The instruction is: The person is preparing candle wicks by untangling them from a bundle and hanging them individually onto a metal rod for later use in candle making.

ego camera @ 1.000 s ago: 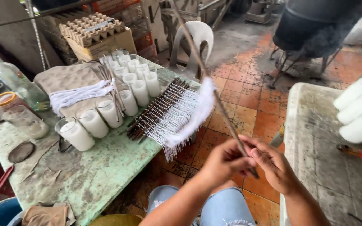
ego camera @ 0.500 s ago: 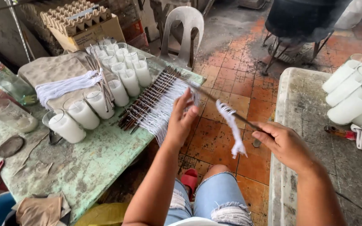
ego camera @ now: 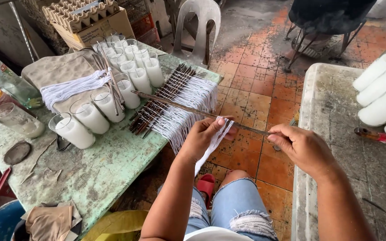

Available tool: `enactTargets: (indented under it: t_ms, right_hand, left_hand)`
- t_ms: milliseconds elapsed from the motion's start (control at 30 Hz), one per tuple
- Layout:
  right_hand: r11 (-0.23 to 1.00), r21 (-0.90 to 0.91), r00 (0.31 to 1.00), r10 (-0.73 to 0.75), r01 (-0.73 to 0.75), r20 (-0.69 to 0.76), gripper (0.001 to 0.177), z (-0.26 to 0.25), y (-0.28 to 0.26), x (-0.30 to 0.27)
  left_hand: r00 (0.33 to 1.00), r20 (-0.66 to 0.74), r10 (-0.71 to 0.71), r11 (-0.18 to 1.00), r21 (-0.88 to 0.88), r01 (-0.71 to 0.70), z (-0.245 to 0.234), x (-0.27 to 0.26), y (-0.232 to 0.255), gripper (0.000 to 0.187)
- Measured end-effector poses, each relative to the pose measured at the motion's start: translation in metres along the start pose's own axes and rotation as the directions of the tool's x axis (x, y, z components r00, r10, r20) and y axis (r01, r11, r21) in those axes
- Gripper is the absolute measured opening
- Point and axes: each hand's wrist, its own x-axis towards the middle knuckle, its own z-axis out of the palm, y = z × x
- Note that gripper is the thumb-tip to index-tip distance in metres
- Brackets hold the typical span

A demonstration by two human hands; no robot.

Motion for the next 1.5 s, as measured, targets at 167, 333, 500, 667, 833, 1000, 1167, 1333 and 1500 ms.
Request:
enactTargets:
  t_ms: [167,333,500,667,833,1000,1167,1333,1500]
  right_hand:
    - [0.979,0.022,0.977,-0.201,0.204,-0.074,0.03,-0.007,-0.004,0.002]
    - [0.966,-0.241,0.982,-0.133,0.099,-0.132,0.032,0.006,0.018,-0.001]
    - [0.945,0.324,0.997,-0.01,0.034,-0.075,0.017,0.025,-0.013,0.003]
    - [0.837,0.472,0.96,0.26,-0.276,0.1,0.018,0.022,-0.032,0.01]
    - [0.462,0.83,0.924,0.352,-0.312,0.151,0.032,0.041,-0.009,0.013]
    - [0.398,0.859,0.903,0.4,-0.323,0.155,0.015,0.036,0.002,0.012]
    - [0.393,0.861,0.905,0.396,-0.323,0.158,0.013,0.032,-0.001,0.011]
    - [0.415,0.852,0.915,0.37,-0.319,0.162,0.01,0.046,0.019,0.008]
    - [0.463,0.844,0.933,0.342,-0.271,0.112,0.007,0.049,0.022,0.006]
  left_hand:
    - [0.998,0.024,-0.058,0.998,0.023,0.057,-0.009,-0.001,-0.002,0.046]
    - [0.993,0.1,-0.068,0.981,0.187,0.048,-0.01,0.007,-0.022,0.036]
    - [0.933,0.3,-0.198,0.98,0.058,0.189,0.036,0.01,-0.04,0.031]
    - [0.922,0.349,-0.167,0.979,0.166,0.114,0.066,0.018,-0.101,0.036]
    - [0.981,0.189,-0.049,0.983,0.181,0.014,0.068,0.019,-0.13,0.031]
    - [0.994,-0.039,0.102,0.993,-0.064,-0.104,0.069,0.024,-0.133,0.027]
    - [0.995,-0.052,0.085,0.986,-0.137,-0.092,0.071,0.02,-0.122,0.022]
    - [0.998,-0.04,0.045,0.972,-0.228,-0.053,0.066,0.023,-0.126,0.02]
    - [0.996,-0.044,0.077,0.968,-0.236,-0.085,0.066,0.023,-0.13,0.019]
